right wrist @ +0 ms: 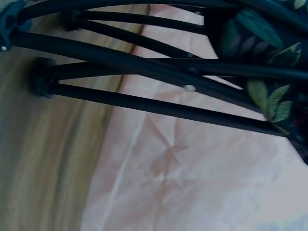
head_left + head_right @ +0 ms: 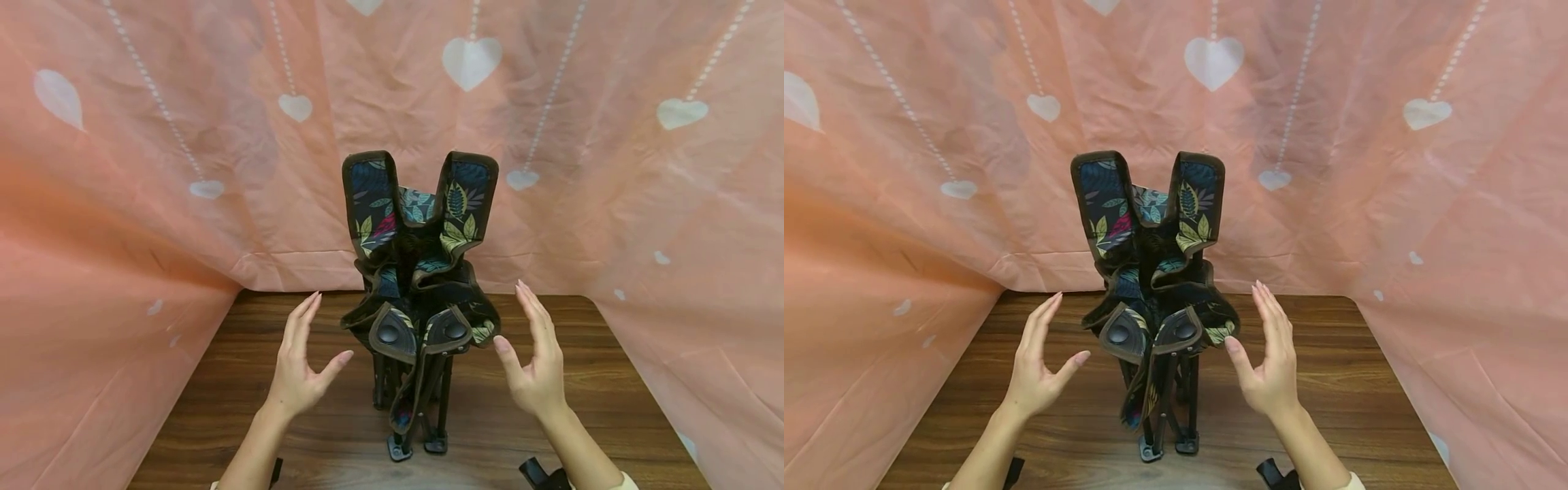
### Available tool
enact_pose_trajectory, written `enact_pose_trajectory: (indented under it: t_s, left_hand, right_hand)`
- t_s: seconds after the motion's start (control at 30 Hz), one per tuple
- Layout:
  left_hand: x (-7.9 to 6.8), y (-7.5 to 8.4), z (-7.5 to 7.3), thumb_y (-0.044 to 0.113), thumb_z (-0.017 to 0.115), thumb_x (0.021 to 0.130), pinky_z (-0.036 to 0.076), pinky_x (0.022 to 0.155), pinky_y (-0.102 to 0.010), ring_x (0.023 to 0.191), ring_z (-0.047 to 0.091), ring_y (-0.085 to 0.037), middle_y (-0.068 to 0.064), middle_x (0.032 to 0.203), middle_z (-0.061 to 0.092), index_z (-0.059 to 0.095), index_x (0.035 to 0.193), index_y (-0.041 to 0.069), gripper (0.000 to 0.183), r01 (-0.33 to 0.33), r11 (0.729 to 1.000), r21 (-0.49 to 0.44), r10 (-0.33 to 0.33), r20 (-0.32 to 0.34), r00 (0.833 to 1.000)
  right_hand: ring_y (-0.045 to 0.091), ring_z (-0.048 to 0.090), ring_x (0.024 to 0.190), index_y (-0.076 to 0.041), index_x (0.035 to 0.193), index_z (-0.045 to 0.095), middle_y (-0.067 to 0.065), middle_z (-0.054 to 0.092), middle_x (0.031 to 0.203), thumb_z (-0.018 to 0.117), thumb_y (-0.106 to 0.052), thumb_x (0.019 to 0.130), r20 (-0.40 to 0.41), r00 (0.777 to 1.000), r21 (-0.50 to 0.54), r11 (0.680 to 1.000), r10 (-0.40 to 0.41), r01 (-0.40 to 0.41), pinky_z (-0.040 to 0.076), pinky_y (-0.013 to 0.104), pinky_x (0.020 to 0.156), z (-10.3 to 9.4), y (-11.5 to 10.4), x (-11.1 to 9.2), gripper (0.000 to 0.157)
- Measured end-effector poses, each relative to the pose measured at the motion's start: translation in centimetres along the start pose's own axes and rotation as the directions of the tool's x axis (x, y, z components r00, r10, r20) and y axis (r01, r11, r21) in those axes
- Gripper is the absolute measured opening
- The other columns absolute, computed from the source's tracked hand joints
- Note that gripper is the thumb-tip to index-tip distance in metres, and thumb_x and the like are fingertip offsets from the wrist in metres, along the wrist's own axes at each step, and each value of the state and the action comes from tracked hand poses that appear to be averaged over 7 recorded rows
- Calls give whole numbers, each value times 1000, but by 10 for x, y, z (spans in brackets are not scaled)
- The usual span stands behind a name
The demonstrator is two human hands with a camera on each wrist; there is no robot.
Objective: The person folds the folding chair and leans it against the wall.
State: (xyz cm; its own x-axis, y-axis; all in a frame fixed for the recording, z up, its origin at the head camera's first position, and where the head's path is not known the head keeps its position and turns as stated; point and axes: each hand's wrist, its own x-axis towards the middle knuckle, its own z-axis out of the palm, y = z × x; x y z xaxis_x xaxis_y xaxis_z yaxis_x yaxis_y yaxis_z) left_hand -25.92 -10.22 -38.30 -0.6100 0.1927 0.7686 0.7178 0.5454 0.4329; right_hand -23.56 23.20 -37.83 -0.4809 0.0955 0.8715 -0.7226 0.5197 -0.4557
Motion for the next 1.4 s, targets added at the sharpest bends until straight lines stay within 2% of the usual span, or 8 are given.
enact_pose_trajectory:
  t_s: [0.13, 0.3, 0.53, 0.67, 0.8, 0.87, 1.23, 1.4]
  left_hand:
    - [-8, -9, 1, 29, 76, 82, 36, 114, -45, 138, 38, -30, -15, 150, 38, 27, 153, 11, 88, 84, 996, -2, -84, 20, 996]
    - [-22, -24, 5, 17, 71, 84, 31, 109, -65, 141, 33, -33, -14, 153, 35, 15, 156, 18, 91, 210, 976, -63, -206, 66, 976]
    - [-43, -35, 15, 23, 65, 90, 25, 111, -71, 147, 22, -37, -10, 161, 22, 9, 157, 27, 87, 378, 921, -92, -353, 209, 912]
    - [-52, -36, 22, 26, 65, 92, 25, 109, -74, 146, 21, -41, -13, 161, 20, 9, 157, 28, 86, 416, 905, -95, -379, 265, 886]
    - [-60, -37, 31, 26, 65, 92, 25, 109, -74, 146, 20, -44, -17, 161, 19, 10, 157, 24, 85, 426, 898, -109, -374, 321, 870]
    - [-63, -38, 35, 27, 65, 92, 24, 110, -72, 146, 20, -45, -18, 161, 18, 10, 157, 23, 85, 443, 890, -110, -379, 360, 852]
    - [-88, -41, 63, 49, 75, 80, 27, 112, -68, 144, 22, -48, -22, 161, 13, 4, 157, 14, 110, 518, 856, 0, -407, 619, 672]
    - [-100, -40, 76, 53, 76, 77, 23, 112, -69, 144, 18, -50, -26, 160, 7, 1, 155, 1, 120, 503, 863, 40, -375, 718, 587]
  right_hand:
    - [11, 35, 142, -4, 146, 41, 10, 43, 151, 51, -2, 93, 60, 985, -19, 987, 161, -160, 26, 14, 116, -1, 8, -10, 54]
    - [3, 31, 140, -14, 150, 37, 9, 41, 152, 37, -10, 102, 163, 931, -61, 945, 326, -320, 27, 14, 111, 3, 23, -30, 48]
    - [-13, 19, 138, 11, 146, 29, 36, 35, 146, 33, -15, 104, 314, 905, -5, 954, 286, -300, 15, -1, 111, 16, 42, -73, 50]
    - [16, 19, 147, 14, 147, 21, 40, 26, 149, 44, -32, 103, 426, 850, -12, 942, 309, -336, 10, -2, 111, 22, 43, -90, 68]
    - [54, 25, 138, 6, 152, 15, 37, 19, 153, 64, -33, 92, 547, 750, -79, 915, 372, -396, 25, 40, 122, 27, 45, -101, 87]
    - [55, 24, 139, 0, 154, 10, 35, 15, 155, 73, -30, 86, 597, 694, -102, 897, 401, -431, 29, 62, 114, 31, 46, -105, 98]
    - [52, 14, 144, 3, 153, 11, 29, 15, 157, 84, -40, 66, 743, 512, -189, 870, 430, -456, 20, 72, 111, 46, 55, -130, 122]
    - [50, 25, 142, -6, 155, 14, 26, 24, 156, 84, -44, 65, 763, 513, -167, 887, 392, -429, 29, 67, 110, 51, 59, -144, 121]
